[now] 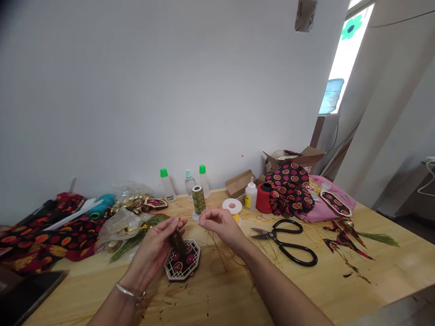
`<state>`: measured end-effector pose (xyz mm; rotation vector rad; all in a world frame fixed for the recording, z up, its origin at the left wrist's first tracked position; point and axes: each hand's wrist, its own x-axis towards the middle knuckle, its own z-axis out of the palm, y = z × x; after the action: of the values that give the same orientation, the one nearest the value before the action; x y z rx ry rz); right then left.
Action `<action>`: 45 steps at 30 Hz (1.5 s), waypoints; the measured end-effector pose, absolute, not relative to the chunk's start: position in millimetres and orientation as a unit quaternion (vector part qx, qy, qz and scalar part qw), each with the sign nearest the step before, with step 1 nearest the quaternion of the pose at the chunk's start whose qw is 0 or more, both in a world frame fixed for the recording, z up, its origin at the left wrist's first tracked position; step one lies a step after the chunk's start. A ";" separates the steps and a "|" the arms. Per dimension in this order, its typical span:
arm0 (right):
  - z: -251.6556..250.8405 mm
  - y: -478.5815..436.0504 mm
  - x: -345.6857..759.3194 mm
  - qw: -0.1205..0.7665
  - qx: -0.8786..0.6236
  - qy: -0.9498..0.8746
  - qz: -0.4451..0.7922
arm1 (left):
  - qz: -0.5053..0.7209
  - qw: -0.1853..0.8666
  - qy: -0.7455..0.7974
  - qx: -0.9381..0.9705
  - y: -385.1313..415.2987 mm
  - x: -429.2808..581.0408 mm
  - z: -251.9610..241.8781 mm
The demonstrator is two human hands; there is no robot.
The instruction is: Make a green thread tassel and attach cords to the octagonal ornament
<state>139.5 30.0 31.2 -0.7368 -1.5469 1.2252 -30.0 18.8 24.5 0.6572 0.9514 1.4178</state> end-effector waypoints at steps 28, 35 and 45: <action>21.3 32.7 133.8 0.450 -0.358 -0.779 0.251 | 0.465 0.699 0.358 0.409 9.5 -28.0 24.4; 17.6 30.8 135.9 0.420 -0.350 -0.822 0.161 | 0.453 0.640 0.393 0.481 10.7 -26.2 20.4; 17.0 29.7 133.0 0.393 -0.360 -0.810 0.244 | 0.466 0.629 0.409 0.469 11.3 -23.9 20.6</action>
<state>133.0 29.7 17.0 -0.9132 -2.0571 0.6202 -23.9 11.3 20.6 1.0751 0.9365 1.0680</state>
